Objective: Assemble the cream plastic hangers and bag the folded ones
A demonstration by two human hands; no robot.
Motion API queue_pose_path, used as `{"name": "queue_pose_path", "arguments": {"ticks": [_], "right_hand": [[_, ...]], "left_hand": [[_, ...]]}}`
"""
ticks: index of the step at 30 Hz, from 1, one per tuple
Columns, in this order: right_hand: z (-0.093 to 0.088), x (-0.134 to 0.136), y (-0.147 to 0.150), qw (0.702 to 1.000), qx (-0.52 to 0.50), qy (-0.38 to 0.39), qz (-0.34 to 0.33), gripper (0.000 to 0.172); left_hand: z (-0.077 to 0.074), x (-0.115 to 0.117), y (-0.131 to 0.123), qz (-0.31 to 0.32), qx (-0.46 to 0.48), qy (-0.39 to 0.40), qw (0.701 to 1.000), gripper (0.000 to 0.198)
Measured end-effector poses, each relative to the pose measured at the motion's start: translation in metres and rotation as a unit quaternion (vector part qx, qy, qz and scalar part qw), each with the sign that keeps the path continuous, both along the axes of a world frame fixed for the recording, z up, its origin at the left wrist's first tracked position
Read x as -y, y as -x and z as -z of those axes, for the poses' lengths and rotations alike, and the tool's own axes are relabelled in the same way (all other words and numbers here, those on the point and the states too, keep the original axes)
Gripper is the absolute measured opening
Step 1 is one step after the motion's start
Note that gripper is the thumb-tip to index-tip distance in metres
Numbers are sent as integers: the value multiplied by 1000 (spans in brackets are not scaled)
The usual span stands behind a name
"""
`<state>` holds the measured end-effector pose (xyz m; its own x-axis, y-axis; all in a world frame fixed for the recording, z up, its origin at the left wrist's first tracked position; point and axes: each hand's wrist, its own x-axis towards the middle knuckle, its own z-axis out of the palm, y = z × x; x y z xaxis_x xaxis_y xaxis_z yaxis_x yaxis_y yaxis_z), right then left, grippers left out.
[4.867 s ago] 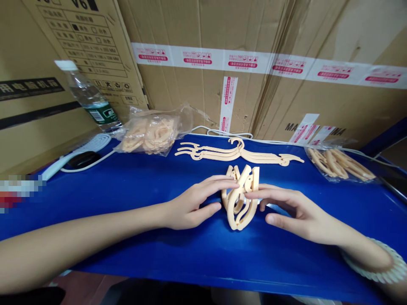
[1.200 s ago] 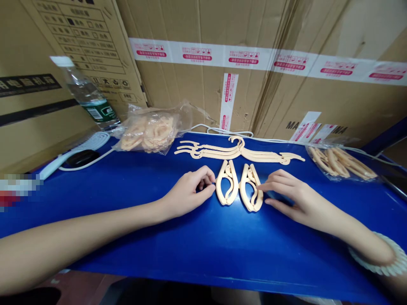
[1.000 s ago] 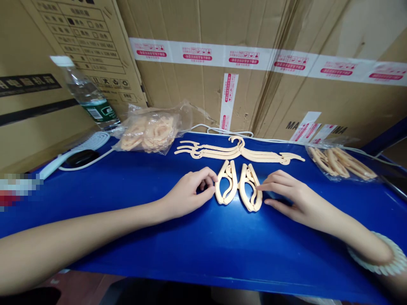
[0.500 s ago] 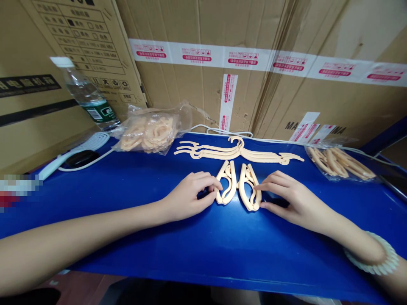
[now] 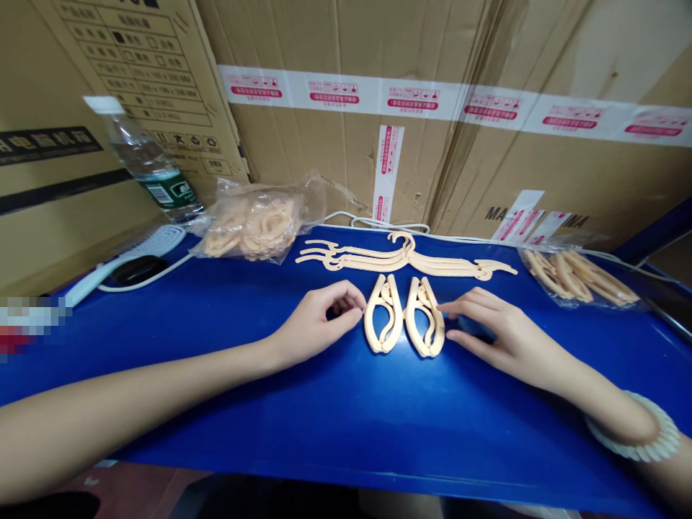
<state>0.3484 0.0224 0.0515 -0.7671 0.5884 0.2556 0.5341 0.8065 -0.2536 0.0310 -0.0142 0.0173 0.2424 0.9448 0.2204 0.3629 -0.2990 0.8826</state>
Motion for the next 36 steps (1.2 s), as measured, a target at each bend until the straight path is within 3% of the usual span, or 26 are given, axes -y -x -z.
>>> {"name": "queue_pose_path", "arguments": {"ticks": [7, 15, 20, 26, 36], "right_hand": [[-1, -22, -20, 996, -3, -55, 63, 33], [14, -47, -38, 989, 34, -83, 116, 60], [24, -54, -46, 984, 106, -51, 136, 72], [21, -53, -44, 982, 103, -74, 139, 64], [20, -57, -42, 989, 14, -73, 124, 33]], "left_hand": [[-2, -6, 5, -26, 80, 61, 995, 11], [0, -7, 3, -24, 82, 43, 995, 16], [-2, -6, 2, -26, 107, 60, 992, 11], [-2, -6, 2, -37, 93, 39, 994, 15], [1, -7, 5, -41, 78, 17, 996, 19]]}}
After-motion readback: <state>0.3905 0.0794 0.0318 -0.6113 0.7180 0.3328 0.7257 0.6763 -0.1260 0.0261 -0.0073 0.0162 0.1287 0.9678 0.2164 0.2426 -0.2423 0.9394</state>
